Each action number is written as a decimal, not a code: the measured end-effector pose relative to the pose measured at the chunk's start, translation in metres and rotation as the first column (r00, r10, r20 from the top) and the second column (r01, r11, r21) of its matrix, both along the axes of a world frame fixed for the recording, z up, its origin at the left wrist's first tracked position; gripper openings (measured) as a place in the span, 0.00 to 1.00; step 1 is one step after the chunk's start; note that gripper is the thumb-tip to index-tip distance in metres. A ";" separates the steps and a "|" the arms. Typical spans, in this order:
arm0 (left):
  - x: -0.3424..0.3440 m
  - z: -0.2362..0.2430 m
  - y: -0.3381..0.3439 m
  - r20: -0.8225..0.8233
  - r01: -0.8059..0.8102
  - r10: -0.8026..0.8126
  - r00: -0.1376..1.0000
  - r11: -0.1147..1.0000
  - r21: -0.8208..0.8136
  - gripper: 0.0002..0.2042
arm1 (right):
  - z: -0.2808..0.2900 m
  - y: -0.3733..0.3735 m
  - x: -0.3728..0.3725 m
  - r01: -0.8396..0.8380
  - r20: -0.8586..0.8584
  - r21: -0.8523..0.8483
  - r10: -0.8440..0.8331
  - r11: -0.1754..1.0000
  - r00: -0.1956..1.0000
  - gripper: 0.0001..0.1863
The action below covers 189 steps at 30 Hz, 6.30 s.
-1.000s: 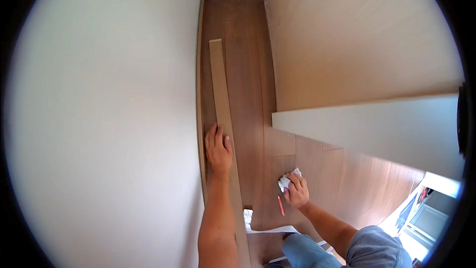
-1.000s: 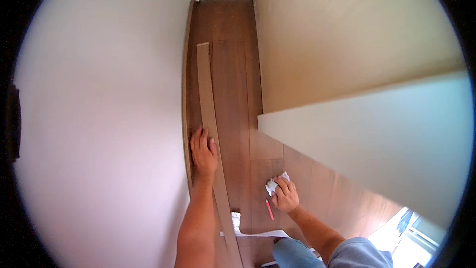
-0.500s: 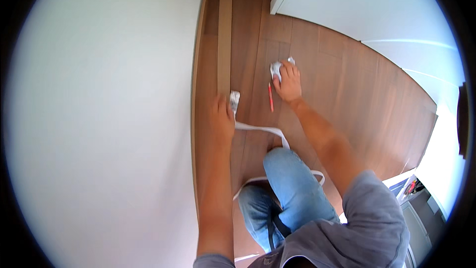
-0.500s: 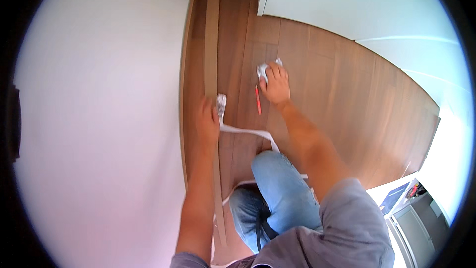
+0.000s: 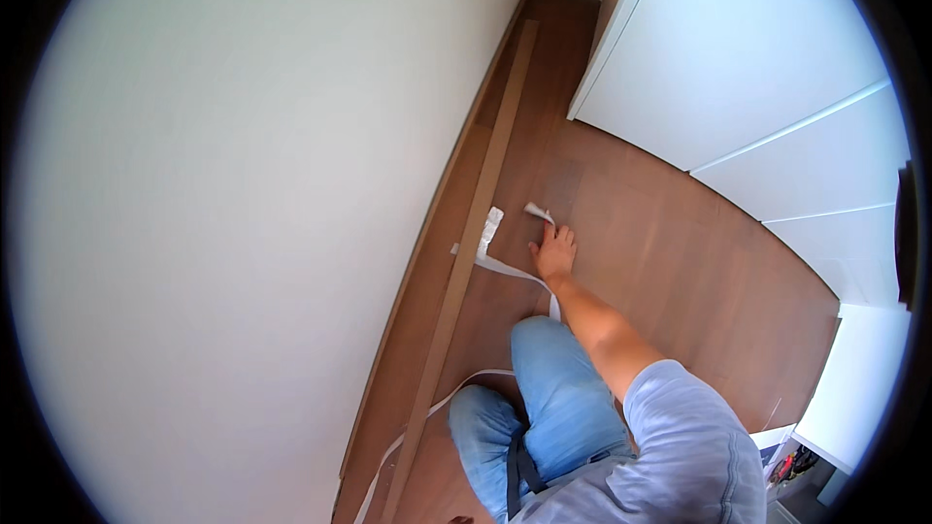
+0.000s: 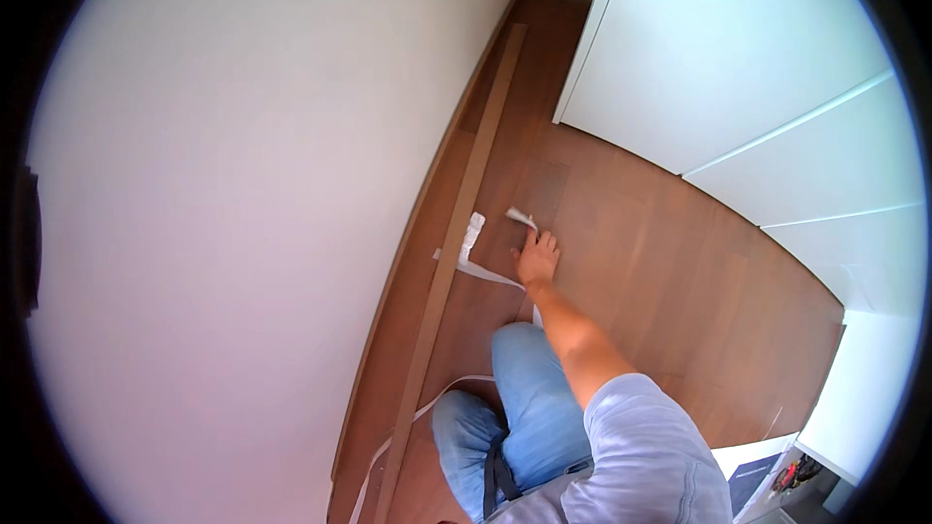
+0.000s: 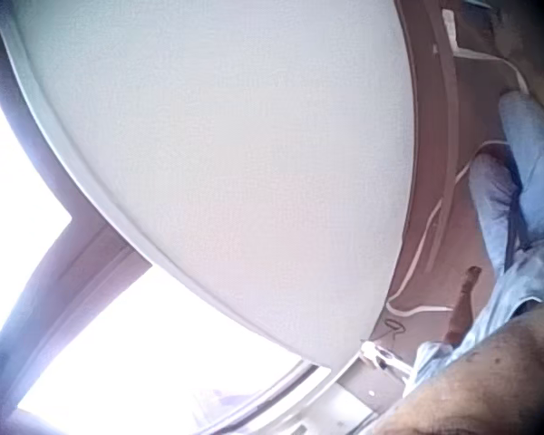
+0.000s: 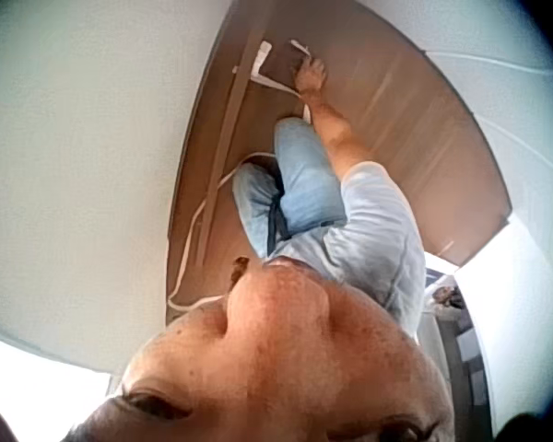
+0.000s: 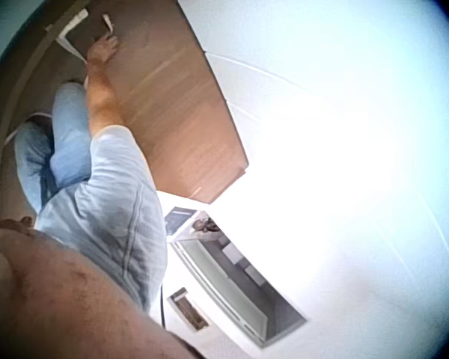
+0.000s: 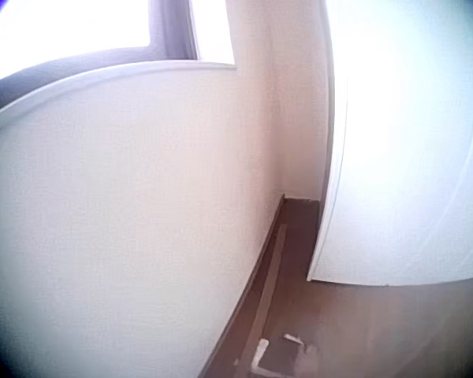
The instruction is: The person fits wooden baseboard pieces against the wall, marks them with a pencil, and removes protective tape from the wall before pressing the boards into place.
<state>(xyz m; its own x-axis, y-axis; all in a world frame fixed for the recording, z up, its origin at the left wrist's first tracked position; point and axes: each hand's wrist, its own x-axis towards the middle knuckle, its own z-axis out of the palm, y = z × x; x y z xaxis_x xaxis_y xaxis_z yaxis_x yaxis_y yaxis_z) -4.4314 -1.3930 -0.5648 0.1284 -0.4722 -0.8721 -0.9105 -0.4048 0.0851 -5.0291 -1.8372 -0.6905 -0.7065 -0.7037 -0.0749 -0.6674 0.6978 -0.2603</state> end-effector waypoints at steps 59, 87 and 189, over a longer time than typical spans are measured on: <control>0.020 -0.130 -0.092 0.011 -0.196 0.353 0.936 0.545 -0.815 0.18 | 0.207 0.352 -0.020 -0.675 0.308 0.338 0.601 0.656 0.738 0.09; -0.055 0.066 -0.016 -0.175 -0.176 0.036 0.984 0.380 -0.908 0.22 | 0.120 0.153 0.036 -0.941 -0.019 -0.312 0.989 0.131 0.144 0.32; 0.387 -0.122 -0.071 -0.907 -0.638 0.064 -0.417 -0.731 0.241 0.16 | 0.170 0.274 0.599 -0.965 0.569 -0.084 0.783 -0.250 -0.252 0.15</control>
